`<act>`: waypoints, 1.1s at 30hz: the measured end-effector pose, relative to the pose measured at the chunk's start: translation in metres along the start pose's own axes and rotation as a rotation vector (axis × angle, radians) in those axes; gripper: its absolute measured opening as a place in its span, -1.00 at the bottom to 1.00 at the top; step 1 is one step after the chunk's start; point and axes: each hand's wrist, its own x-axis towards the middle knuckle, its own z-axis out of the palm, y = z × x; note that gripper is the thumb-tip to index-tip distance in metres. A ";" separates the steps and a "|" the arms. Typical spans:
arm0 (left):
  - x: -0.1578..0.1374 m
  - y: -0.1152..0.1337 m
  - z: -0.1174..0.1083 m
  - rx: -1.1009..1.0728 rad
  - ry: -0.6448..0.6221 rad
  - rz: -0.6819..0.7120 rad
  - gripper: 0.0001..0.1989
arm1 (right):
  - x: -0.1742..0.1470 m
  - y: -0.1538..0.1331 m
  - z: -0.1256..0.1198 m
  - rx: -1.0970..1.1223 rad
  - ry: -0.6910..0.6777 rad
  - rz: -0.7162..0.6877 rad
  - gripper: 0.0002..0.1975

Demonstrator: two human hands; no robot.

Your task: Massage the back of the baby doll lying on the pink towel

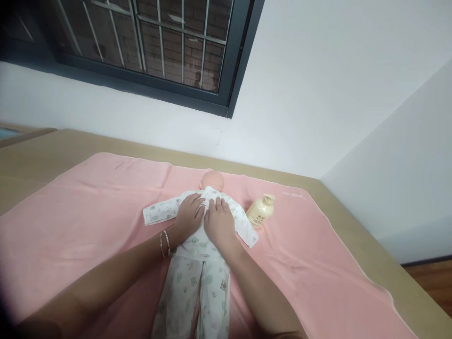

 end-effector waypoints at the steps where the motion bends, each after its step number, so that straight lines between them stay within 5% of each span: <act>1: 0.000 0.000 0.000 -0.002 0.002 -0.018 -0.73 | 0.001 0.002 0.000 0.024 0.001 0.004 -0.52; 9: -0.001 -0.005 0.009 -0.085 -0.022 -0.157 -0.52 | 0.021 0.036 0.002 0.310 0.062 -0.002 -0.50; 13: -0.005 -0.009 0.012 -0.165 -0.006 -0.195 -0.49 | 0.015 0.027 -0.003 0.299 0.240 0.016 -0.46; 19: -0.007 -0.011 0.013 -0.177 0.019 -0.163 -0.53 | 0.007 0.011 0.010 0.178 0.061 -0.122 -0.52; 33: -0.004 -0.010 0.009 -0.157 0.037 -0.080 -0.70 | 0.002 0.002 0.009 0.141 0.242 -0.158 -0.54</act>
